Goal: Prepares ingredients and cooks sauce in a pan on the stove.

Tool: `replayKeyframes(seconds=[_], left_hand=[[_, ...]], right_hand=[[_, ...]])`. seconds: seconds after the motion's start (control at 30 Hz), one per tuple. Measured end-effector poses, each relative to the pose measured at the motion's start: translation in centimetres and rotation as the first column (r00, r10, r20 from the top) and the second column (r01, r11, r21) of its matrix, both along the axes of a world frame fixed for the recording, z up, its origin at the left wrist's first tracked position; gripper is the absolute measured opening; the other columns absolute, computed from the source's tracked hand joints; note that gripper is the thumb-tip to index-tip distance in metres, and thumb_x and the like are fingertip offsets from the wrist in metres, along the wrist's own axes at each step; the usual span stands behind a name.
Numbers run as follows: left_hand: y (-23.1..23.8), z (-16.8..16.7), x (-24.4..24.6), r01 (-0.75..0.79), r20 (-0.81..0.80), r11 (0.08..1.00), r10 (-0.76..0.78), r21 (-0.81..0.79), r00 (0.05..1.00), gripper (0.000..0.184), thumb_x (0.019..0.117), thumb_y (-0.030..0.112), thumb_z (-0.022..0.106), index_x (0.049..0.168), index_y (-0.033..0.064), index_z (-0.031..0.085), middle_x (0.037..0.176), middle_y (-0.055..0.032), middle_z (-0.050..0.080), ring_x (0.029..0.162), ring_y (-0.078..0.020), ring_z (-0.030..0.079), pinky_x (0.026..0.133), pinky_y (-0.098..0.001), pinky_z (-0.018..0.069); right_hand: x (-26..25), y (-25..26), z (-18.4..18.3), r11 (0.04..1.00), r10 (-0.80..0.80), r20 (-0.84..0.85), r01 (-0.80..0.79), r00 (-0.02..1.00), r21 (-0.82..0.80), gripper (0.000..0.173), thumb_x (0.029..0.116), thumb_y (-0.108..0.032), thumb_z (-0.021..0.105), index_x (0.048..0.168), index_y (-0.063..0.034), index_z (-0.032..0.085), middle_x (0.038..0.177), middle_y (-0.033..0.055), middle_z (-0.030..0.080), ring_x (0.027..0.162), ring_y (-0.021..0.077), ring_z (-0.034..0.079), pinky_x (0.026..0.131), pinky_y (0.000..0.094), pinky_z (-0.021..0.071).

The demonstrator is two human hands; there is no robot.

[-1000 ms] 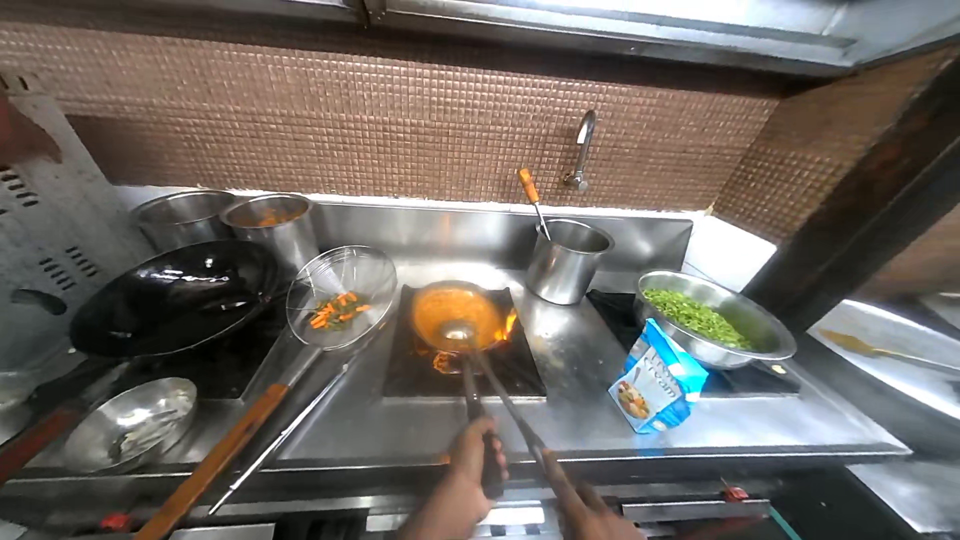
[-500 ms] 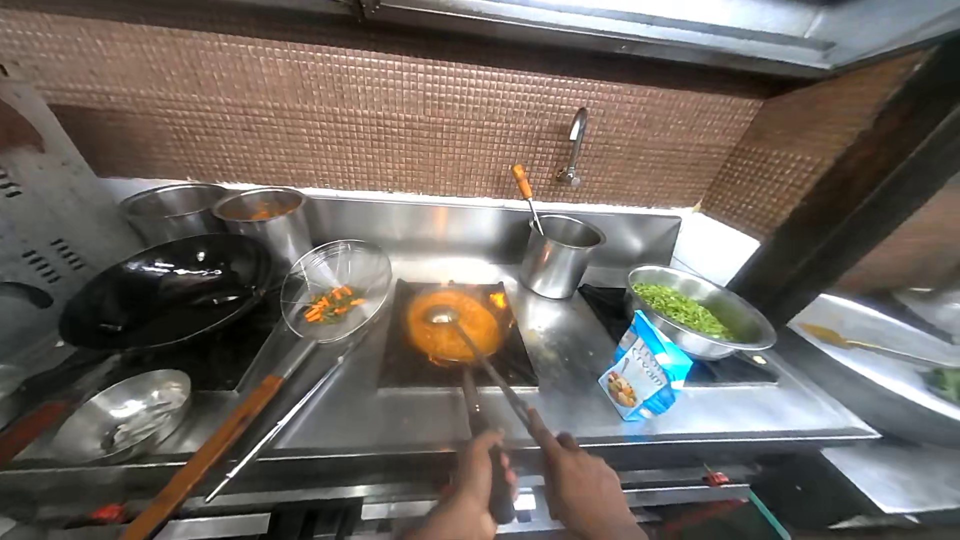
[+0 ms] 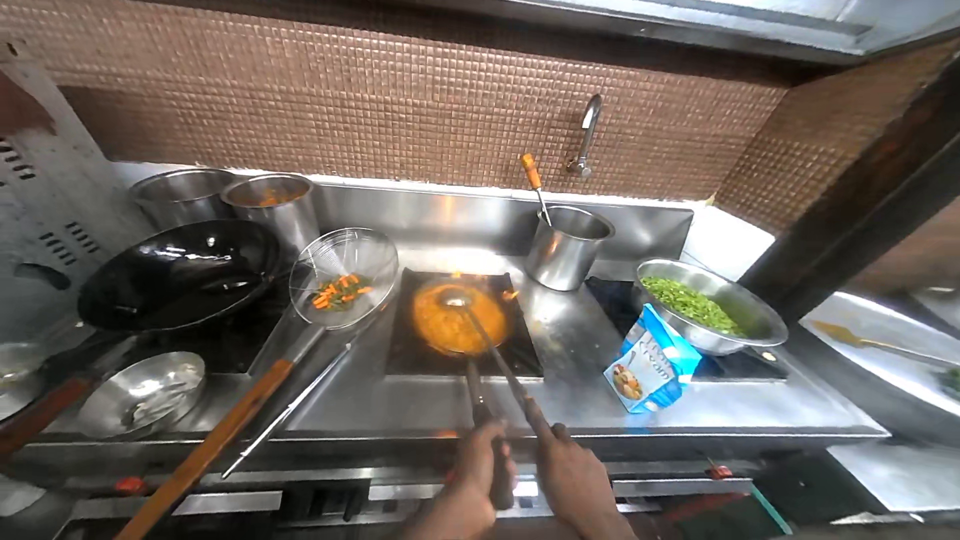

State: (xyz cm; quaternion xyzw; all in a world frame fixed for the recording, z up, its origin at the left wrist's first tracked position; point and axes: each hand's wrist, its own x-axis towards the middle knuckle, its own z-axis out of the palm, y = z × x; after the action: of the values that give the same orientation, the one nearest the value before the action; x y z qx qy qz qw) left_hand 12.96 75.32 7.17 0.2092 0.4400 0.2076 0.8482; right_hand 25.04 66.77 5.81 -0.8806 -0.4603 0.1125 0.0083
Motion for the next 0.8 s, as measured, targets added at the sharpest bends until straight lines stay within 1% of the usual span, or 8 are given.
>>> replayKeyframes(seconds=[0.07,0.17,0.27,0.37,0.5,0.57,0.7,0.8], left_hand=[[2.3,-1.4,0.7,-0.004,0.014,1.000,0.004,0.017,1.000,0.015,0.1063,0.022,0.053,0.101,0.0074,0.054,0.063,-0.0017,0.048,0.043,-0.0117,0.048,0.038,-0.0260,0.0464],[3.8,-2.4,1.3,-0.018,0.043,1.000,0.019,-0.014,0.999,0.017,0.1063,0.024,0.052,0.097,0.0095,0.051,0.060,-0.0008,0.045,0.041,-0.0111,0.046,0.036,-0.0256,0.0450],[0.9,0.4,0.3,0.013,0.027,1.000,-0.012,-0.025,1.000,0.022,0.1079,0.024,0.049,0.092,0.0086,0.050,0.059,-0.0019,0.047,0.041,-0.0120,0.048,0.037,-0.0259,0.0465],[0.0,0.3,0.0,0.013,0.003,1.000,-0.013,0.000,1.000,0.020,0.1072,0.022,0.051,0.094,0.0073,0.052,0.061,-0.0026,0.049,0.042,-0.0125,0.049,0.038,-0.0263,0.0472],[4.0,-2.9,1.0,-0.025,0.051,1.000,0.025,0.002,0.998,0.017,0.1065,0.024,0.052,0.097,0.0092,0.052,0.061,-0.0010,0.046,0.041,-0.0114,0.046,0.036,-0.0261,0.0454],[4.4,-2.6,1.1,-0.031,0.078,0.999,0.032,-0.013,0.996,0.017,0.1064,0.024,0.051,0.097,0.0094,0.051,0.060,-0.0011,0.046,0.040,-0.0110,0.046,0.036,-0.0258,0.0454],[1.0,-0.2,0.0,0.011,0.030,1.000,-0.010,-0.028,0.999,0.020,0.1068,0.023,0.050,0.092,0.0093,0.050,0.060,-0.0015,0.047,0.042,-0.0114,0.048,0.037,-0.0254,0.0458],[0.8,-0.7,0.0,0.009,0.003,1.000,-0.009,0.015,1.000,0.019,0.1070,0.021,0.051,0.095,0.0073,0.052,0.061,-0.0019,0.049,0.042,-0.0117,0.049,0.037,-0.0256,0.0460]], right_hand=[[-1.0,-1.9,0.0,0.999,-0.030,-0.034,0.030,0.999,0.010,0.076,0.0996,-0.022,0.053,0.166,-0.0348,0.017,0.124,0.0216,0.066,0.084,0.0401,0.072,0.072,0.0585,0.0580],[-2.3,-5.0,1.0,1.000,-0.009,-0.111,0.009,0.994,-0.005,0.072,0.1028,-0.026,0.049,0.167,-0.0321,0.015,0.124,0.0251,0.065,0.087,0.0444,0.070,0.074,0.0623,0.0567],[-0.9,-3.7,1.6,0.996,0.032,-0.082,-0.025,0.996,0.081,0.068,0.1022,-0.027,0.050,0.164,-0.0366,0.025,0.117,0.0202,0.069,0.084,0.0409,0.071,0.072,0.0604,0.0571],[0.3,-0.7,0.0,0.998,-0.008,-0.023,0.010,1.000,0.055,0.069,0.1015,-0.026,0.049,0.163,-0.0415,0.023,0.116,0.0171,0.068,0.083,0.0373,0.071,0.072,0.0567,0.0581],[-2.7,-3.5,0.7,0.999,-0.042,-0.094,0.041,0.995,-0.005,0.075,0.1012,-0.024,0.052,0.167,-0.0315,0.015,0.128,0.0230,0.064,0.087,0.0423,0.071,0.075,0.0600,0.0578],[-3.2,-4.9,1.2,1.000,0.005,-0.104,-0.003,0.995,0.016,0.071,0.1022,-0.024,0.049,0.166,-0.0302,0.019,0.123,0.0248,0.066,0.086,0.0435,0.071,0.073,0.0614,0.0571],[-1.3,-1.6,0.9,0.998,0.034,-0.036,-0.032,0.999,0.057,0.069,0.1020,-0.024,0.050,0.164,-0.0398,0.024,0.119,0.0191,0.069,0.083,0.0397,0.072,0.071,0.0590,0.0578],[-0.9,0.1,-0.3,1.000,-0.030,-0.013,0.030,0.999,0.003,0.073,0.1014,-0.023,0.049,0.165,-0.0405,0.018,0.122,0.0186,0.066,0.084,0.0382,0.072,0.073,0.0571,0.0585]])
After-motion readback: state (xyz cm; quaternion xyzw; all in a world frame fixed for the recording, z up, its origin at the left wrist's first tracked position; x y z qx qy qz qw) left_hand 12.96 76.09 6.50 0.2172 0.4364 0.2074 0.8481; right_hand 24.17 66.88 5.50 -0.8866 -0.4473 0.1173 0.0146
